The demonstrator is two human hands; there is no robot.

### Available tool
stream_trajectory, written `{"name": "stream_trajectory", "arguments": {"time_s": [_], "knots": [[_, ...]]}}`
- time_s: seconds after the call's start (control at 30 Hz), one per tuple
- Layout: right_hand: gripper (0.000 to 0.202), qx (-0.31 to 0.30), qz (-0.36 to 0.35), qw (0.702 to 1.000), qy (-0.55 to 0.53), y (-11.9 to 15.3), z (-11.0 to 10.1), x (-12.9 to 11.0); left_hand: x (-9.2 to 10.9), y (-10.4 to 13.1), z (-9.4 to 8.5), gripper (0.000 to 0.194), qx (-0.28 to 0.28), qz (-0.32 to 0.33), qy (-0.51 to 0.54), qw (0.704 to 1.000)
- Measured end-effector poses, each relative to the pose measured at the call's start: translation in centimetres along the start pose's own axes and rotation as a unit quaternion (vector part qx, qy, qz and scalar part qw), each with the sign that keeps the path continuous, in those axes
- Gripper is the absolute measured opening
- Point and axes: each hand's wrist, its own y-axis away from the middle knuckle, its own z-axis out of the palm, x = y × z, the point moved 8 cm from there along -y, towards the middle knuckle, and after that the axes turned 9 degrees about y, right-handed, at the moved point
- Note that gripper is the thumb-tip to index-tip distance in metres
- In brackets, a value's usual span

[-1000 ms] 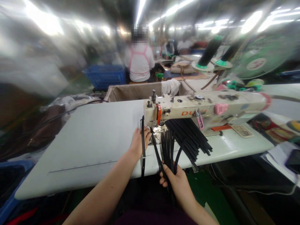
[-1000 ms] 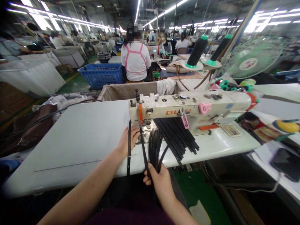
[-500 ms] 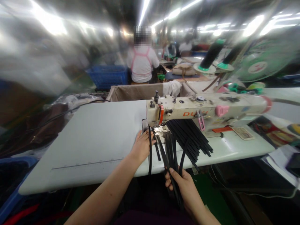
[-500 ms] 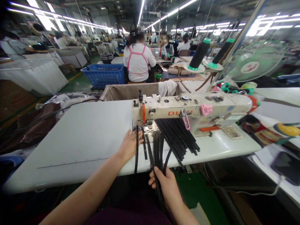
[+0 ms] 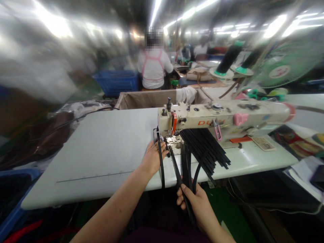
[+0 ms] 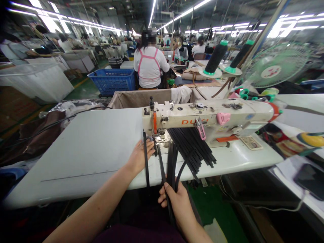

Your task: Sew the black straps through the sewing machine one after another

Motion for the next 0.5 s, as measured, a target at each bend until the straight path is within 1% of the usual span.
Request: {"name": "stream_trajectory", "arguments": {"time_s": [0.23, 0.5], "knots": [[0.063, -0.013, -0.004, 1.0, 0.005, -0.07, 0.56, -0.13, 0.14, -0.07, -0.08, 0.025, 0.002, -0.001, 0.017, 1.0], [0.063, -0.011, -0.01, 1.0, 0.006, -0.23, 0.72, -0.43, 0.37, -0.13, -0.12, 0.025, -0.009, 0.009, 0.001, 1.0]]}}
